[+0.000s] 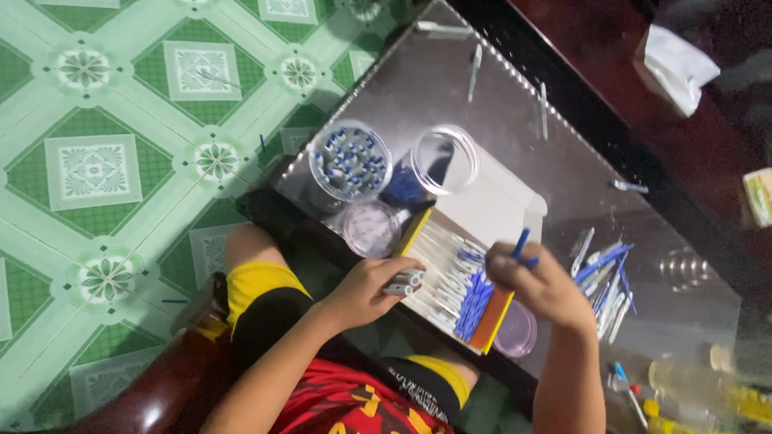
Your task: Assembling ballpoint pens by inserting ink refills into barrels and attaching caps.
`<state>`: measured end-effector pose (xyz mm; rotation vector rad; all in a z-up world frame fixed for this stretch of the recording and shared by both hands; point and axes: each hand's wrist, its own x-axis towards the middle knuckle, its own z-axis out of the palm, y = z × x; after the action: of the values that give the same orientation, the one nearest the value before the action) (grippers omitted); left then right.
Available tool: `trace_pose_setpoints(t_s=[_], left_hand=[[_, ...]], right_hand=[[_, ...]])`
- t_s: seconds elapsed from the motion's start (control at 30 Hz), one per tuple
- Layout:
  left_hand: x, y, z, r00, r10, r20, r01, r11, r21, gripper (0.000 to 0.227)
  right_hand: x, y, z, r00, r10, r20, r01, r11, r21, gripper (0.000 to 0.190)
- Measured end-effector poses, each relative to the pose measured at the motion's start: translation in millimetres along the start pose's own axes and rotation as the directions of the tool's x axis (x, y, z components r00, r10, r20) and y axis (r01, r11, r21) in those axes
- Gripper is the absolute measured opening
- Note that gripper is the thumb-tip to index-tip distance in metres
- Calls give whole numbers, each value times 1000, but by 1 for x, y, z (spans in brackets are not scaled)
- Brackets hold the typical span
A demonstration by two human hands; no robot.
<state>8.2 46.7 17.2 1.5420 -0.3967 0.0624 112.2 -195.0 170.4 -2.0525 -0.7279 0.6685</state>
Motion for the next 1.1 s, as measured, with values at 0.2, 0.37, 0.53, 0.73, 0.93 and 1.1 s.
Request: trace_pose_setpoints(t_s=[0.2, 0.37, 0.53, 0.73, 0.93, 1.1], left_hand=[[6, 28, 24, 960, 209, 185, -220, 975, 43, 39], [5, 50, 41, 931, 254, 261, -266, 964, 8, 38], [4, 56, 52, 902, 270, 338, -299, 954, 36, 47], [5, 64, 56, 882, 182, 434, -234, 970, 70, 40], [12, 81, 65, 668, -324, 669, 181, 944, 277, 34], [0, 63, 64, 844, -83, 529, -11, 985, 172, 37]], right_hand=[[-74, -28, 38, 991, 6, -132, 5, 997, 82, 40], [-107, -43, 43, 984, -39, -176, 19, 993, -115, 29], [-131, -39, 47, 982, -30, -186, -4, 984, -179, 32], [-146, -51, 46, 986, -32, -163, -21, 950, -311, 28], [-141, -51, 30, 970, 212, -116, -242, 831, -502, 11], [-150, -45, 17, 982, 177, -59, -187, 917, -352, 34]])
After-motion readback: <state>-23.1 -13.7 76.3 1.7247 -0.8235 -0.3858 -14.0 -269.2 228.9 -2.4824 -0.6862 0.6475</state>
